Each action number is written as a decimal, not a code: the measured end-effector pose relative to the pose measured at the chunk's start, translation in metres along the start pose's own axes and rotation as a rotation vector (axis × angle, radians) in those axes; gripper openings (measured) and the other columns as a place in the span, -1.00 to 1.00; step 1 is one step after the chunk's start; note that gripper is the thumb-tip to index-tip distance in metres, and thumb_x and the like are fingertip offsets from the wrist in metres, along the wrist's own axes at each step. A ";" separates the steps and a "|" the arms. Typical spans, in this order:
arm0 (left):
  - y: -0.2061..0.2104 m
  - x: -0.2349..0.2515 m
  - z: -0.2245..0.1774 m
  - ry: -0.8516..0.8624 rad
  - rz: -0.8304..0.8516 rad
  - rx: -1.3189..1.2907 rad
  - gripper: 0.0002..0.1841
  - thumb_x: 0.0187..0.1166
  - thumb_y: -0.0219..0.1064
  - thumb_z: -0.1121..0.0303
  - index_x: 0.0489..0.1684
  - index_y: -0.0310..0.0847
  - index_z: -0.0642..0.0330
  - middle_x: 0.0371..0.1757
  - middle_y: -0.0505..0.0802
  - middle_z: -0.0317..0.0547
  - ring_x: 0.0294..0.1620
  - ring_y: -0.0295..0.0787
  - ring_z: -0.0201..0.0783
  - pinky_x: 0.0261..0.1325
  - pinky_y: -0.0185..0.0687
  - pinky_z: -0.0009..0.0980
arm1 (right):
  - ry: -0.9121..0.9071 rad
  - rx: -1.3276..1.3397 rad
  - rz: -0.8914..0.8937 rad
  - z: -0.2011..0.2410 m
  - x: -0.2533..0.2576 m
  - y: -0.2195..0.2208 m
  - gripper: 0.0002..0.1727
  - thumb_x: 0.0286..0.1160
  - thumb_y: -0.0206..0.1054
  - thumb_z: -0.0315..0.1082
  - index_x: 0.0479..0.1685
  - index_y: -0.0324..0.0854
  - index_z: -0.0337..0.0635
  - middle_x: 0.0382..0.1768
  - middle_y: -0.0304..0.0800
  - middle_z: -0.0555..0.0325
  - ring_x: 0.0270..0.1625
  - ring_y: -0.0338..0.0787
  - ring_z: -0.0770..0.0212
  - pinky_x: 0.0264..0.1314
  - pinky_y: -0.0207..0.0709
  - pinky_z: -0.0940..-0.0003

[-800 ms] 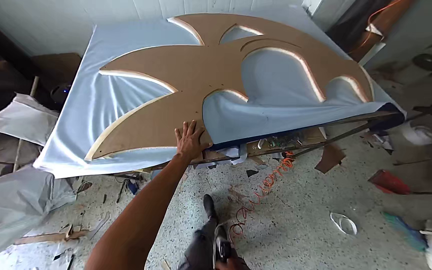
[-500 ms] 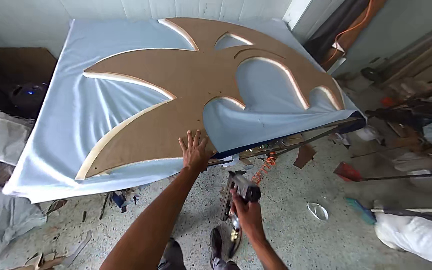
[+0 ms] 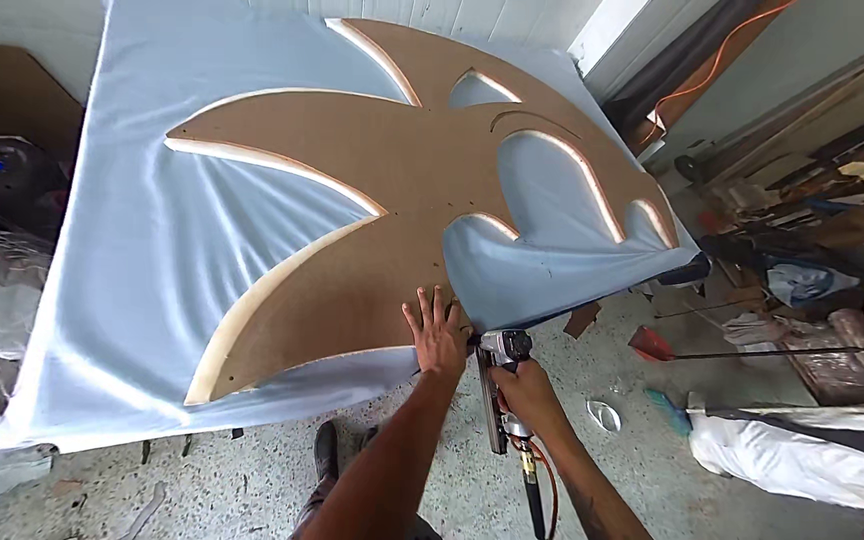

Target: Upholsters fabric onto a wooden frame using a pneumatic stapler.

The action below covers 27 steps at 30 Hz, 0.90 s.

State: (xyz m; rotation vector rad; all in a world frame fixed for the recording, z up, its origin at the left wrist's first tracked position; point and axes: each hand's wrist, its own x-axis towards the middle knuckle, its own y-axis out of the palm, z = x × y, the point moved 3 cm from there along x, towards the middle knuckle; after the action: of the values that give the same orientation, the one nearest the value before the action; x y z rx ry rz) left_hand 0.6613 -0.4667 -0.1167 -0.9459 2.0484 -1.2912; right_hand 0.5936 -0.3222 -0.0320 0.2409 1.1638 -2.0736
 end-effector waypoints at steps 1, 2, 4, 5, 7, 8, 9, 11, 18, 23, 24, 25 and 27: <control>-0.005 -0.003 -0.003 0.013 -0.043 -0.074 -0.34 0.59 0.19 -0.29 0.69 0.47 -0.33 0.94 0.12 -0.19 0.95 -0.39 0.24 0.73 -0.61 0.61 | -0.011 0.004 -0.006 0.000 -0.003 -0.004 -0.65 0.44 0.41 -0.04 -0.13 0.70 -0.16 -0.55 0.79 0.05 -0.61 0.78 0.07 -0.49 0.76 0.02; -0.011 -0.007 0.002 0.019 -0.097 -0.164 -0.39 0.59 0.26 -0.22 0.60 0.58 -0.26 0.90 0.23 -0.16 0.95 -0.29 0.20 0.77 -0.55 0.55 | -0.038 0.016 -0.007 0.001 -0.006 -0.005 -0.59 0.45 0.43 0.03 -0.07 0.71 -0.17 -0.51 0.81 0.04 -0.59 0.79 0.06 -0.48 0.77 -0.01; -0.034 -0.018 0.037 0.021 -0.166 -0.383 -0.50 0.66 0.25 -0.13 0.48 0.67 -0.18 0.84 0.35 -0.23 0.94 -0.10 -0.03 0.90 -0.25 0.23 | -0.126 -0.007 0.020 0.019 0.000 -0.004 -0.52 0.51 0.38 0.08 0.08 0.68 -0.16 -0.45 0.83 0.01 -0.57 0.82 0.03 -0.47 0.81 -0.05; -0.048 -0.035 0.068 0.025 -0.188 -0.472 -0.55 0.69 0.24 -0.09 0.45 0.68 -0.20 0.81 0.40 -0.35 0.92 -0.02 -0.20 0.91 -0.05 0.06 | -0.187 -0.060 0.048 0.037 0.004 0.000 -0.51 0.58 0.33 0.09 0.16 0.64 -0.17 -0.45 0.82 0.00 -0.56 0.83 0.02 -0.46 0.81 -0.06; -0.081 -0.095 0.144 0.042 -0.251 -0.506 -0.66 0.69 0.30 0.05 0.36 0.75 -0.24 0.69 0.56 -0.51 0.81 0.24 -0.38 0.84 0.23 -0.10 | -0.340 -0.258 0.041 0.087 0.008 0.013 -0.55 0.64 0.27 0.05 0.12 0.68 -0.17 -0.44 0.82 0.01 -0.47 0.83 0.00 -0.38 0.77 -0.13; -0.098 -0.131 0.185 0.030 -0.302 -0.463 -0.70 0.67 0.34 0.11 0.29 0.79 -0.24 0.60 0.65 -0.52 0.73 0.37 -0.39 0.79 0.35 -0.12 | -0.426 -0.350 0.011 0.118 0.011 0.021 -0.58 0.64 0.29 -0.01 0.09 0.69 -0.21 -0.32 0.81 -0.09 -0.33 0.83 -0.11 -0.27 0.71 -0.27; -0.115 -0.166 0.226 0.007 -0.350 -0.377 -0.73 0.63 0.38 0.15 0.23 0.81 -0.24 0.52 0.72 -0.52 0.68 0.45 -0.37 0.75 0.40 -0.11 | -0.497 -0.415 -0.018 0.150 0.017 0.033 -0.58 0.62 0.33 -0.06 0.14 0.69 -0.25 -0.10 0.78 -0.22 -0.11 0.81 -0.26 -0.10 0.63 -0.42; -0.137 -0.222 0.299 -0.020 -0.409 -0.167 -0.73 0.54 0.45 0.10 0.16 0.82 -0.23 0.41 0.78 -0.46 0.61 0.53 -0.29 0.68 0.43 -0.03 | -0.588 -0.520 -0.081 0.203 0.043 0.068 -0.51 0.57 0.35 -0.07 0.31 0.60 -0.24 0.26 0.63 -0.36 0.06 0.77 -0.40 -0.03 0.63 -0.50; -0.124 -0.264 0.395 -0.376 -0.421 -0.309 -0.68 0.43 0.56 -0.03 -0.07 0.81 -0.05 -0.07 0.85 -0.34 0.07 0.78 -0.35 0.24 0.75 -0.18 | -0.819 -0.059 0.013 0.203 -0.015 0.181 -0.53 0.67 0.29 -0.09 0.48 0.60 -0.08 0.59 0.52 0.10 0.57 0.57 0.08 0.55 0.55 -0.07; -0.043 -0.280 0.429 -0.746 -0.090 -1.420 -0.22 0.60 0.36 -0.11 0.73 0.29 0.18 0.56 0.66 0.08 0.50 0.66 0.05 0.42 0.67 0.14 | -0.024 0.912 0.275 0.064 -0.140 0.372 -0.45 0.79 0.14 0.05 0.35 0.53 -0.30 0.07 0.83 -0.15 -0.02 0.89 -0.10 -0.19 0.83 -0.01; -0.038 -0.269 0.434 -0.685 -0.098 -1.610 -0.15 0.59 0.36 -0.14 0.80 0.15 0.13 0.66 0.56 0.08 0.58 0.58 0.08 0.48 0.63 0.18 | 0.060 1.035 0.323 0.066 -0.144 0.407 -0.38 0.77 0.16 0.09 0.53 0.40 -0.25 0.21 0.79 -0.16 0.13 0.87 -0.14 -0.04 0.83 -0.09; -0.040 -0.255 0.436 -0.608 -0.155 -1.742 -0.18 0.60 0.38 -0.09 0.74 0.19 0.23 0.59 0.61 0.18 0.53 0.62 0.14 0.47 0.63 0.20 | 0.077 1.125 0.333 0.078 -0.144 0.432 -0.35 0.77 0.18 0.06 0.61 0.31 -0.24 0.27 0.77 -0.18 0.18 0.86 -0.15 0.04 0.83 -0.11; -0.056 -0.251 0.433 -0.611 -0.264 -1.812 -0.52 0.68 0.34 0.19 0.29 0.48 0.49 0.19 0.81 0.33 0.20 0.81 0.16 0.31 0.74 0.14 | 0.046 1.195 0.223 0.101 -0.148 0.451 -0.39 0.70 0.32 -0.10 0.54 0.34 -0.34 0.13 0.81 -0.23 0.03 0.89 -0.11 -0.03 0.85 -0.06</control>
State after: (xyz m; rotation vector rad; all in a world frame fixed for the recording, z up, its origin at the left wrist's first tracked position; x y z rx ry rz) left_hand 1.1516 -0.5187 -0.2200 -1.9049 2.1410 1.1581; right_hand 1.0231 -0.4729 -0.2016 0.9125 -0.2178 -2.2989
